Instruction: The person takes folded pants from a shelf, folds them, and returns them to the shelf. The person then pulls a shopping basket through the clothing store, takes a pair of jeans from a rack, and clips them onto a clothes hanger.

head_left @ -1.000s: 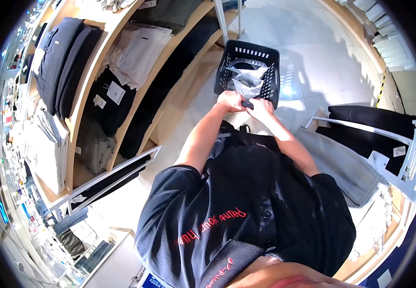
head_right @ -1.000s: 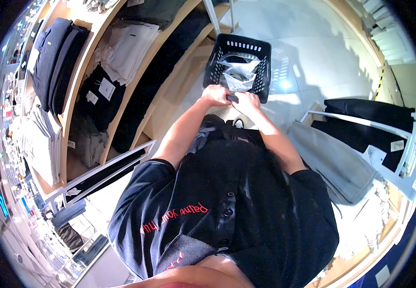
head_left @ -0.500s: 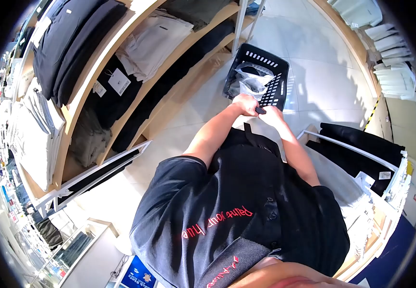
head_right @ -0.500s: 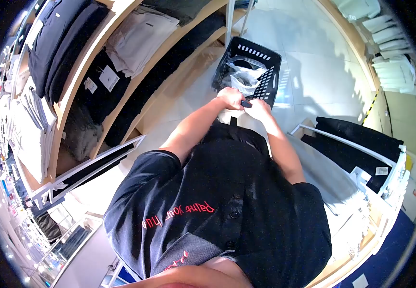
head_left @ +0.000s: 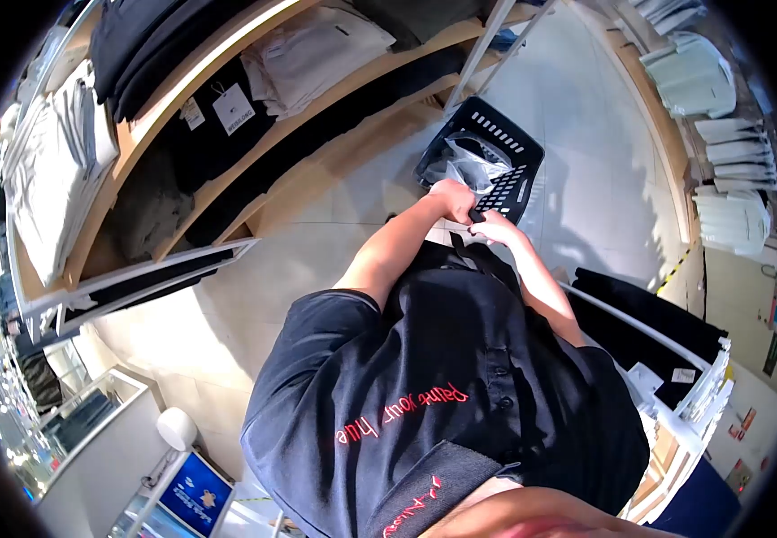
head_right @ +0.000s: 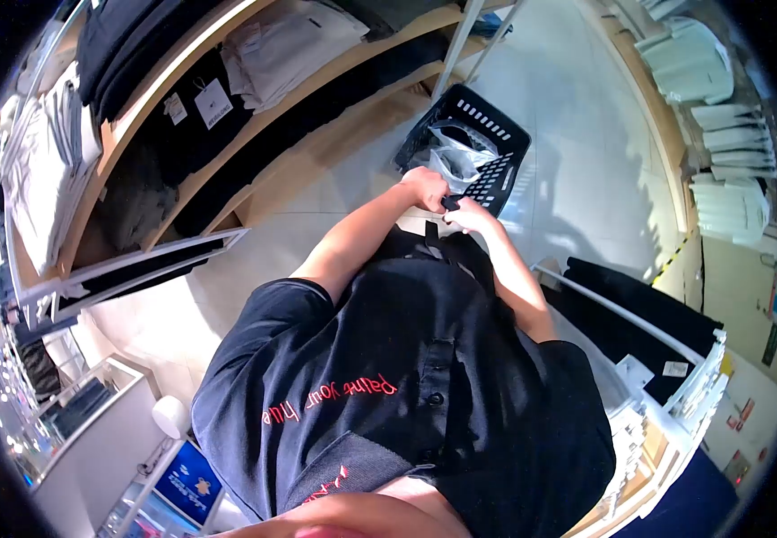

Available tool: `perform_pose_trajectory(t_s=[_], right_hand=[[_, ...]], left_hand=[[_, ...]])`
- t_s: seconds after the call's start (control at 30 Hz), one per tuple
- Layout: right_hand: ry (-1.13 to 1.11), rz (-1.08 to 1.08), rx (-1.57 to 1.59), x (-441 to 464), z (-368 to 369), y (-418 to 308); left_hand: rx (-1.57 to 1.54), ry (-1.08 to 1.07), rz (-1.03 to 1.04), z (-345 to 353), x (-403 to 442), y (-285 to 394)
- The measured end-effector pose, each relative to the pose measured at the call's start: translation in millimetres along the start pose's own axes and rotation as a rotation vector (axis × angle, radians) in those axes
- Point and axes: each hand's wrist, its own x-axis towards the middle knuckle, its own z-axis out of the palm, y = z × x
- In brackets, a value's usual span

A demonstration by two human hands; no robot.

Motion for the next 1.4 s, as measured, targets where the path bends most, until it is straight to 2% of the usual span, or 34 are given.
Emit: perform_pose_trajectory(t_s=[0.2, 0.27, 0.33, 0.4, 0.47, 0.53, 0.77, 0.83, 1.0, 1.07, 1.2, 1.4], right_hand=[[-0.270, -0.084, 0.077, -2, -12, 13], [-0.397, -0.050, 0.077, -4, -12, 24], [-0.419, -0.109, 0.066, -9, -3, 41], [-0.383, -0.217, -0.078, -26, 1, 51], [-0.237, -0.364, -0.348, -37, 0, 65], [-0.159, -0.388, -0.481, -46, 6, 86], [-0.297, -0.448, -0.675, -74, 8, 137], [-0.343, -0.556, -0.800, -83, 7, 139], [-0.382, -0.617, -0.952, -92, 15, 134], [-0.406, -0.636, -1.001, -98, 22, 127], [-0.462, -0.667, -1.171, -114, 33, 111], [-0.484, -0.782, -1.354, -123, 52, 94]], left_hand=[[0.044, 0.032, -0.107, 16, -4, 21], [0.032, 0.050, -0.167, 28, -11, 38], [0.030, 0.104, -0.225, 48, -19, 58], [-0.001, 0.128, -0.276, 66, -26, 84], [-0.066, 0.184, -0.361, 91, -25, 107], [-0.115, 0.180, -0.461, 114, -19, 134], [-0.287, 0.254, -0.694, 197, -6, 213], [-0.340, 0.272, -0.740, 210, -6, 229], [-0.443, 0.297, -0.836, 249, -10, 246], [-0.502, 0.440, -0.863, 271, -14, 252], [-0.565, 0.516, -0.975, 276, -24, 276], [-0.684, 0.521, -1.095, 263, -43, 296]])
